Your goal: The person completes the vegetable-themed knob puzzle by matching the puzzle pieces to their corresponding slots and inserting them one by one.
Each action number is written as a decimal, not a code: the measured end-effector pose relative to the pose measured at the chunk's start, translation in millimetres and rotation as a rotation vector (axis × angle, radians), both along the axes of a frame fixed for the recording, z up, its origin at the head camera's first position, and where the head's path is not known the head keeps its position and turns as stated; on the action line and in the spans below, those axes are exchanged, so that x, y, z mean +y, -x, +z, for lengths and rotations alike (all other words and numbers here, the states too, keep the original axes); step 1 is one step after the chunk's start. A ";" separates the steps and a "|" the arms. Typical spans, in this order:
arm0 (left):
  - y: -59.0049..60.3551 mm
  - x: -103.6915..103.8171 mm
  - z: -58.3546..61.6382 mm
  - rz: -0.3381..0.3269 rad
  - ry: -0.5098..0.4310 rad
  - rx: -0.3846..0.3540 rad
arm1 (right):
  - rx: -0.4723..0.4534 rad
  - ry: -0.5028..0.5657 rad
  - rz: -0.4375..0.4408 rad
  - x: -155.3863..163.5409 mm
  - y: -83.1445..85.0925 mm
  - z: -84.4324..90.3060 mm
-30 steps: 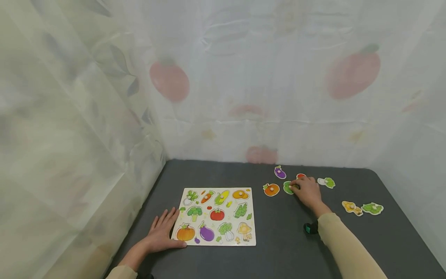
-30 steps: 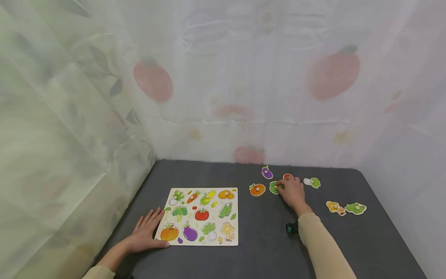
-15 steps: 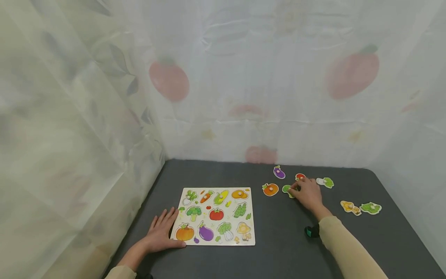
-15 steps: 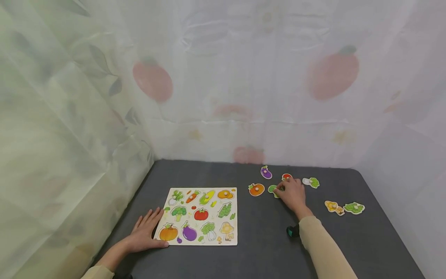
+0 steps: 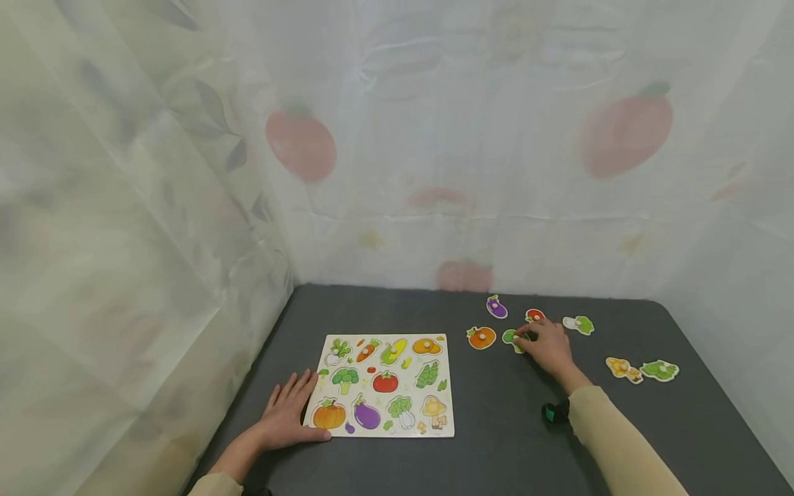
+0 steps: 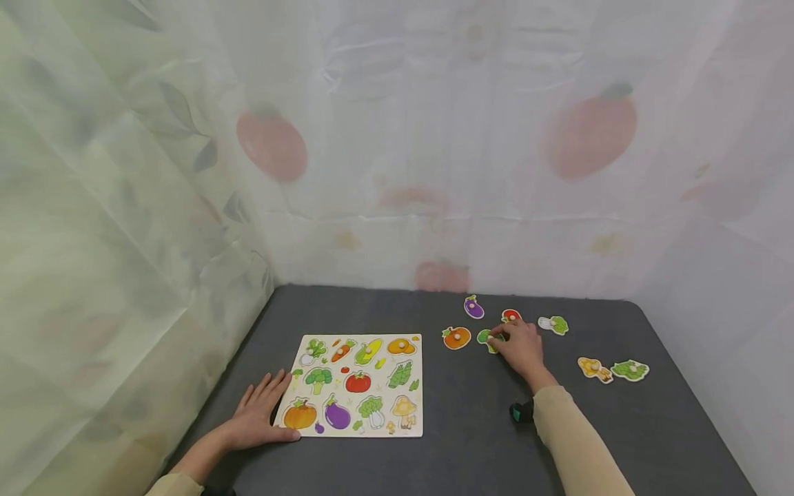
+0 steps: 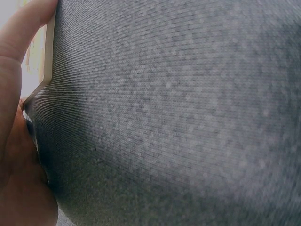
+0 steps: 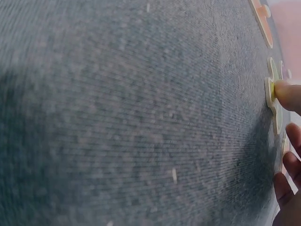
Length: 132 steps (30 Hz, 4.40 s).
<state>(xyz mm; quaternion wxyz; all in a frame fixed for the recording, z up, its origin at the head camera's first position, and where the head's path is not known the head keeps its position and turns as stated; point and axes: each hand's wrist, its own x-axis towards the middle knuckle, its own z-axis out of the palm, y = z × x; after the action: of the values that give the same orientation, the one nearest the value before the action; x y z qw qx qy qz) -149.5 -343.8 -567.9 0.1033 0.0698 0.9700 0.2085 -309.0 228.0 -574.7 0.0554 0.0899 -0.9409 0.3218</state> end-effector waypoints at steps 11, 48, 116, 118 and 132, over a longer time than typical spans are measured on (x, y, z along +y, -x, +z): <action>0.0 -0.3 0.4 -0.004 0.002 0.006 | -0.017 0.013 0.018 3.6 -2.7 2.8; -2.2 2.5 3.5 -0.003 0.000 -0.017 | 0.031 0.014 0.034 -13.5 2.7 15.6; -1.7 1.0 3.1 -0.010 0.000 0.001 | 0.018 -0.039 0.276 -322.0 -69.4 9.1; -2.2 0.9 3.3 -0.017 -0.015 0.009 | 0.021 -0.037 0.269 -325.0 -69.4 7.6; -1.3 -0.6 4.7 -0.008 0.009 -0.016 | 0.019 -0.086 0.235 -341.7 -75.4 8.2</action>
<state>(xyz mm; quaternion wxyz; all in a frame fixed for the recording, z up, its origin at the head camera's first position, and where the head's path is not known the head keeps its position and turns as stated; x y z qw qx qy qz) -148.2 -344.5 -563.2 0.1122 0.0714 0.9699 0.2040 -233.6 -113.7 -566.5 0.0226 0.2048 -0.9362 0.2846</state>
